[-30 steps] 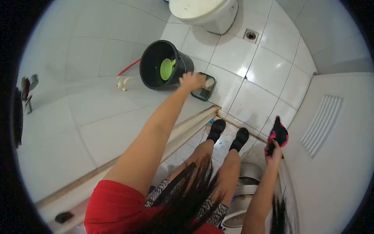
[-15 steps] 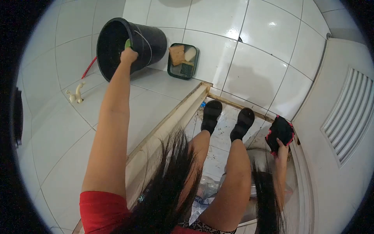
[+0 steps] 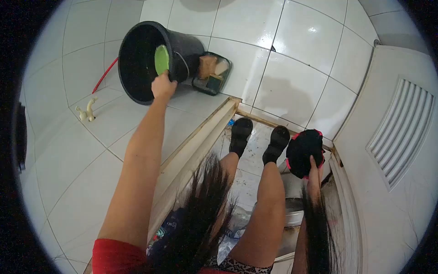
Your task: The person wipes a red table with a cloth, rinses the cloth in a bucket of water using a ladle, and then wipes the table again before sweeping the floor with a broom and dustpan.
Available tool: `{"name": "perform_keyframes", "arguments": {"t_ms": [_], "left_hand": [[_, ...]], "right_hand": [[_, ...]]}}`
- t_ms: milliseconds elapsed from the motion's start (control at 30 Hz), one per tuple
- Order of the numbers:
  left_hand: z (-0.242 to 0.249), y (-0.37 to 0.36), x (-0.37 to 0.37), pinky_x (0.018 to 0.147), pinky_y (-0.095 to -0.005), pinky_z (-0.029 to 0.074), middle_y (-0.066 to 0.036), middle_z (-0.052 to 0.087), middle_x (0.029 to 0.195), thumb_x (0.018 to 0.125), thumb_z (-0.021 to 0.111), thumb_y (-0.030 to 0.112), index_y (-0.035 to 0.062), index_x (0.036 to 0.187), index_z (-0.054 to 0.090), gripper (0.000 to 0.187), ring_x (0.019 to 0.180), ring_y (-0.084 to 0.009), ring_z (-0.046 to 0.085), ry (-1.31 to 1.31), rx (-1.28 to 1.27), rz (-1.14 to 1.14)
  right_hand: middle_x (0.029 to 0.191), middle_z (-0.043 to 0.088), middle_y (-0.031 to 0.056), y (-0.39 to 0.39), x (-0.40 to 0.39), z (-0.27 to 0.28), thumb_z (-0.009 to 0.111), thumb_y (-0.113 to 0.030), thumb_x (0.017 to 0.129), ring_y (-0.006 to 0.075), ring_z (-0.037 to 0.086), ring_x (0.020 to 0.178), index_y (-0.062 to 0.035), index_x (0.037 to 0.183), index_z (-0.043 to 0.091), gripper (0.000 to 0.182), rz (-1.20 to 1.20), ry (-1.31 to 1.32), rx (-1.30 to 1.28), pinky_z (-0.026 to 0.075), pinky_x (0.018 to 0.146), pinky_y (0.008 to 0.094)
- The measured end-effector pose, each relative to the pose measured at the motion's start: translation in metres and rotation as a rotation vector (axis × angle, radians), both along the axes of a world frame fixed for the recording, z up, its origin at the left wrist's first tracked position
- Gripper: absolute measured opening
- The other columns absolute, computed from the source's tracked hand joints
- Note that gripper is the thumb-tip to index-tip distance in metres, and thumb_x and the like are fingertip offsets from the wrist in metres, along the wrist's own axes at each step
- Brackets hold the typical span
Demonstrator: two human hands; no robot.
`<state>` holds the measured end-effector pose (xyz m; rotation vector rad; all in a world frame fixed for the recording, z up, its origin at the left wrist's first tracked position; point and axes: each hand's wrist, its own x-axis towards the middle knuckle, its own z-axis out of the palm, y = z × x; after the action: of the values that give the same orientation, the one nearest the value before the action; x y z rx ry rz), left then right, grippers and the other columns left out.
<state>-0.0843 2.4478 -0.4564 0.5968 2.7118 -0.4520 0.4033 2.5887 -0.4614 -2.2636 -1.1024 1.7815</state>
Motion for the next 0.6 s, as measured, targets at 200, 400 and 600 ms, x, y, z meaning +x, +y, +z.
{"name": "perform_keyframes", "arguments": {"t_ms": [200, 400, 600], "left_hand": [[0.007, 0.024, 0.05, 0.065, -0.0363, 0.044, -0.013, 0.055, 0.082, 0.06, 0.06, 0.023, 0.0081, 0.087, 0.051, 0.033, 0.077, -0.0275, 0.054, -0.11, 0.076, -0.036], [-0.013, 0.014, 0.008, 0.061, -0.0345, 0.037, -0.011, 0.054, 0.079, 0.065, 0.033, 0.06, 0.0088, 0.09, 0.051, 0.06, 0.073, -0.0235, 0.051, -0.686, 0.401, 0.63], [-0.129, 0.032, -0.03, 0.054, -0.0335, 0.035, -0.01, 0.05, 0.083, 0.064, 0.033, 0.066, 0.0093, 0.099, 0.046, 0.068, 0.064, -0.0226, 0.045, -0.831, 1.019, 1.366]], "right_hand": [[0.11, 0.043, 0.0092, 0.01, -0.035, 0.002, 0.055, -0.031, 0.07, 0.0233, 0.043, 0.099, -0.0033, 0.112, 0.037, 0.054, -0.355, 0.257, -0.172, 0.032, 0.085, 0.0327], [0.102, 0.049, 0.0078, 0.024, -0.056, 0.012, 0.053, -0.016, 0.067, 0.0216, 0.047, 0.093, -0.0031, 0.1, 0.047, 0.036, -0.463, 0.578, -0.327, 0.037, 0.081, 0.0323], [0.099, 0.05, 0.0083, 0.034, -0.064, 0.004, 0.051, -0.007, 0.063, 0.0227, 0.049, 0.088, -0.0004, 0.098, 0.047, 0.036, -0.535, 0.599, -0.185, 0.039, 0.079, 0.0318]]}}
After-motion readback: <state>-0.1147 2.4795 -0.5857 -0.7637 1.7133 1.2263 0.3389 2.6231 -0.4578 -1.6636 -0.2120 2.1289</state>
